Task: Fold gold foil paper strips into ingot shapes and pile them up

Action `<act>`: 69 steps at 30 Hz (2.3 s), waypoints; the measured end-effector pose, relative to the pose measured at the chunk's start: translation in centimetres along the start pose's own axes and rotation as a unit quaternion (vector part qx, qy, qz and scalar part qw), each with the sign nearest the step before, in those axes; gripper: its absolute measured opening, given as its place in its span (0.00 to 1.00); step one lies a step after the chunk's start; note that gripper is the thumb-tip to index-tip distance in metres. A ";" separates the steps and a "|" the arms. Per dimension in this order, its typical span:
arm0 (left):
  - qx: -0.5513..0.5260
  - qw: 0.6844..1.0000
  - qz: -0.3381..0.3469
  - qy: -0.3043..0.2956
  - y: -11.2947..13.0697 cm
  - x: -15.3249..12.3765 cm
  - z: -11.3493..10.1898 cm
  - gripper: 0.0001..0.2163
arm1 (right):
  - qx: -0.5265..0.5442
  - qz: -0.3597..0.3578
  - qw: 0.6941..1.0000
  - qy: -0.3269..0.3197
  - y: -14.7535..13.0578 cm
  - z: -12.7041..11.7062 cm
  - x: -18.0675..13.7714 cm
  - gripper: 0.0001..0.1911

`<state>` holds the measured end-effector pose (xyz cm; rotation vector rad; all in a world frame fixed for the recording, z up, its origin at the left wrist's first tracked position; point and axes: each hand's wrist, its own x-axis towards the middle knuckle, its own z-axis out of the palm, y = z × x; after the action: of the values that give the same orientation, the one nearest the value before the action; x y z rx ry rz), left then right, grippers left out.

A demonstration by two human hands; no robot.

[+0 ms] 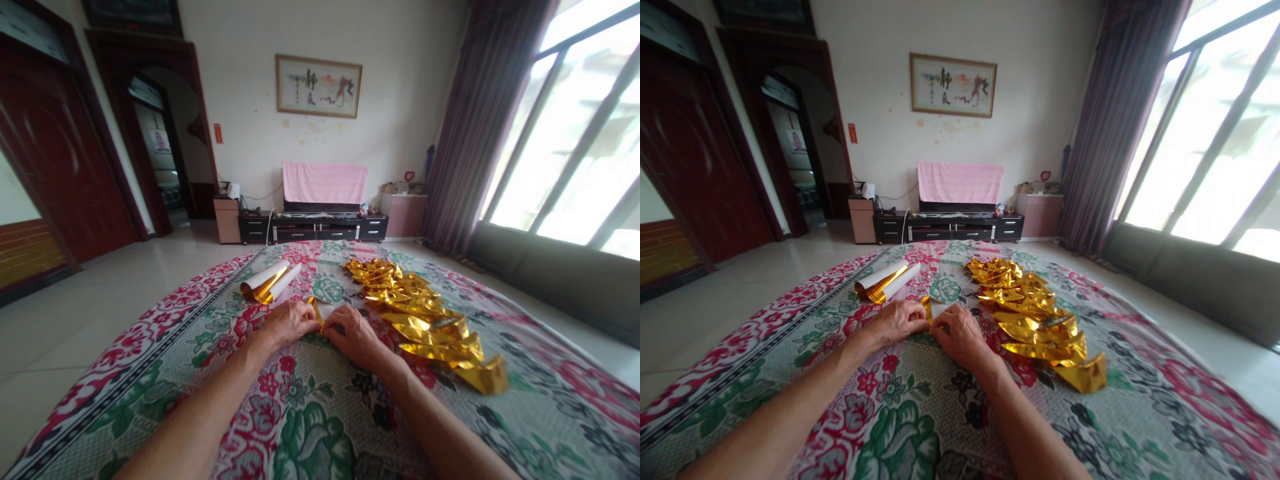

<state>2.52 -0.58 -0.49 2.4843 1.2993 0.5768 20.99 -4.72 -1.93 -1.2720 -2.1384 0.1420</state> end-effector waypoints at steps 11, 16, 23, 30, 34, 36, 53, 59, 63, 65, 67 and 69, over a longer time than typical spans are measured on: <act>-0.069 0.997 -0.005 -0.015 -1.0 0.2 0.2 0.08 | -0.015 0.027 0.999 0.015 -0.2 0.4 0.1 0.07; -0.079 0.996 -0.030 -0.029 -0.7 0.4 0.0 0.09 | -0.023 0.043 0.999 0.009 -0.3 0.5 0.2 0.07; -0.091 0.992 -0.069 -0.058 -0.1 0.7 -0.4 0.11 | -0.013 0.046 0.999 0.002 -0.4 0.3 0.2 0.07; -0.055 0.996 -0.058 -0.037 -0.1 0.8 -0.3 0.10 | -0.018 0.046 0.999 0.002 -0.6 0.2 0.1 0.06; -0.053 0.997 -0.053 -0.021 -0.3 0.6 0.0 0.09 | -0.020 0.047 0.999 0.000 -0.4 0.3 0.1 0.07; -0.058 0.997 -0.040 0.016 -0.3 0.3 0.1 0.09 | -0.022 0.046 0.999 -0.002 -0.3 0.4 0.1 0.07; 0.035 0.980 0.168 0.099 -2.9 0.8 1.3 0.15 | -0.113 0.017 0.991 -0.069 -1.2 -0.9 0.2 0.07; 0.089 0.978 0.171 0.085 -2.0 0.0 -0.2 0.14 | -0.157 0.016 0.984 -0.086 -1.7 -1.3 0.3 0.10; 0.093 0.974 0.183 0.101 -2.1 -0.1 -0.2 0.15 | -0.157 0.027 0.984 -0.076 -1.5 -1.3 0.2 0.10; 0.090 0.974 0.184 0.094 -2.1 -0.1 -0.2 0.16 | -0.142 0.029 0.987 -0.062 -1.2 -1.2 0.2 0.10; 0.087 0.977 0.180 0.079 -1.9 -0.2 -0.3 0.16 | -0.125 0.031 0.991 -0.049 -0.7 -1.0 0.2 0.11; 0.086 0.979 0.172 0.068 -1.6 -0.3 -0.3 0.17 | -0.115 0.037 0.992 -0.041 -0.3 -0.8 0.2 0.11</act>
<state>1.04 0.11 -0.94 2.8856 1.0027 0.7542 21.18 -4.87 -1.13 -1.5007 -2.2274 -0.0227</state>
